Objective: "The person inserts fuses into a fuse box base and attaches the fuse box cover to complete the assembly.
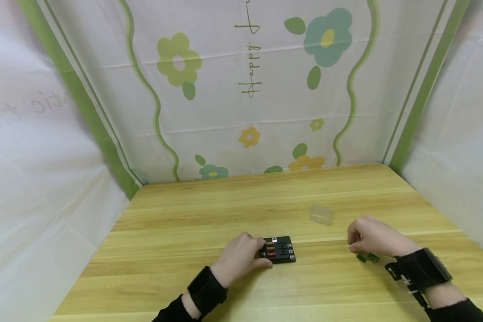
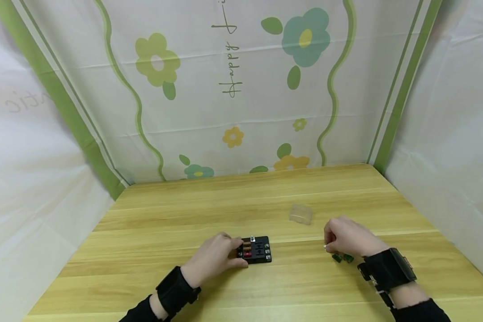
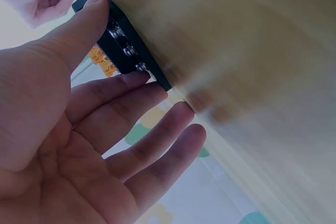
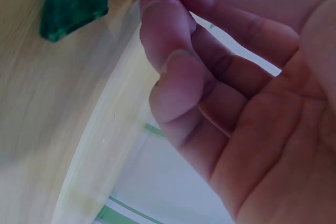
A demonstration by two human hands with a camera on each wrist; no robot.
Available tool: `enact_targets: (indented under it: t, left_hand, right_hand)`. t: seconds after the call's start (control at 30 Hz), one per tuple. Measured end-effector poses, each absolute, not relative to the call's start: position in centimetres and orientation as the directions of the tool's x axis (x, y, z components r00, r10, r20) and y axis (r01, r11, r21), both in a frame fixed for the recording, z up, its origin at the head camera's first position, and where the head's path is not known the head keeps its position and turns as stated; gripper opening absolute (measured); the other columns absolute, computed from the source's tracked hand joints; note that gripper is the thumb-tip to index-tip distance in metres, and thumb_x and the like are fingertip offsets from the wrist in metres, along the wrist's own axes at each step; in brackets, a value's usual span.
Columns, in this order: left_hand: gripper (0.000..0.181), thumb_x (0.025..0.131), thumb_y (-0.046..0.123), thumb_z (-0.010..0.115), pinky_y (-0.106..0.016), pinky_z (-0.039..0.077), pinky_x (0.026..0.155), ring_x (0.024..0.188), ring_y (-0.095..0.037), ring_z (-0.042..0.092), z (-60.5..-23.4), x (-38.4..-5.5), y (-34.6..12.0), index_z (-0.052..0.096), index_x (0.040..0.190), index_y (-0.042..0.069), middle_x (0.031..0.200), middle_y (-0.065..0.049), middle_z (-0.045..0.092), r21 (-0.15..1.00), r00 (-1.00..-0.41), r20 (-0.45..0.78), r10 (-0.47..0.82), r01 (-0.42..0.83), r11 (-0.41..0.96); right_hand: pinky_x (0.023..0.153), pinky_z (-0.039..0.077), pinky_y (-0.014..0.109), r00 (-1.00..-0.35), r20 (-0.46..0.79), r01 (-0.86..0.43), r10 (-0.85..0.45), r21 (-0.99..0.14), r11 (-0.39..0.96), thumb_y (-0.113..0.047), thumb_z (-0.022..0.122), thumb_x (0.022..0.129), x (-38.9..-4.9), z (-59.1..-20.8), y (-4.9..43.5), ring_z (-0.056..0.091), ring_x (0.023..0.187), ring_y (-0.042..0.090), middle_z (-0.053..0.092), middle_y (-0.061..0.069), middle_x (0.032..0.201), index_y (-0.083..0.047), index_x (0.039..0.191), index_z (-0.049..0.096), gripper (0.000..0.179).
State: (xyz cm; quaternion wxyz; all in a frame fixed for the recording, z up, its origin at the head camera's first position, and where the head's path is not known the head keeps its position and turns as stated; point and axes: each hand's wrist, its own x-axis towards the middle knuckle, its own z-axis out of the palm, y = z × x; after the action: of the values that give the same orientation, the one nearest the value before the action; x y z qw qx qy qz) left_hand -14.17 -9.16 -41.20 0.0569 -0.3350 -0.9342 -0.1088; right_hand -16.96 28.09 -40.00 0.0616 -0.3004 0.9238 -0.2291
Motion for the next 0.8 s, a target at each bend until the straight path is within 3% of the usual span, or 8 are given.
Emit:
enact_targets:
  t: [0.17,0.8]
  left_hand:
    - [0.039,0.08,0.047,0.077,-0.021,0.037,0.058,0.063,-0.006,0.046,-41.21,-14.16,-9.12,0.071,0.095,0.012,0.066,0.009,0.054,0.159,-0.77,0.176,0.614,0.638,0.754]
    - [0.038,0.08,0.047,0.077,-0.021,0.034,0.055,0.06,-0.006,0.043,-41.11,-14.09,-9.14,0.071,0.095,0.013,0.061,0.011,0.047,0.169,-0.771,0.176,0.612,0.636,0.753]
  right_hand:
    - [0.054,0.042,0.027,-0.81,0.017,-0.52,-0.586,-0.482,0.705,-0.009,0.078,0.083,-16.88,-40.02,28.1,0.049,0.057,0.004,0.055,-0.011,0.068,-0.018,0.077,0.064,0.018]
    - [0.053,0.039,0.025,-0.811,0.04,-0.519,-0.584,-0.511,0.685,-0.01,0.075,0.087,-16.81,-39.73,27.99,0.046,0.056,0.004,0.053,-0.01,0.068,-0.016,0.079,0.056,0.021]
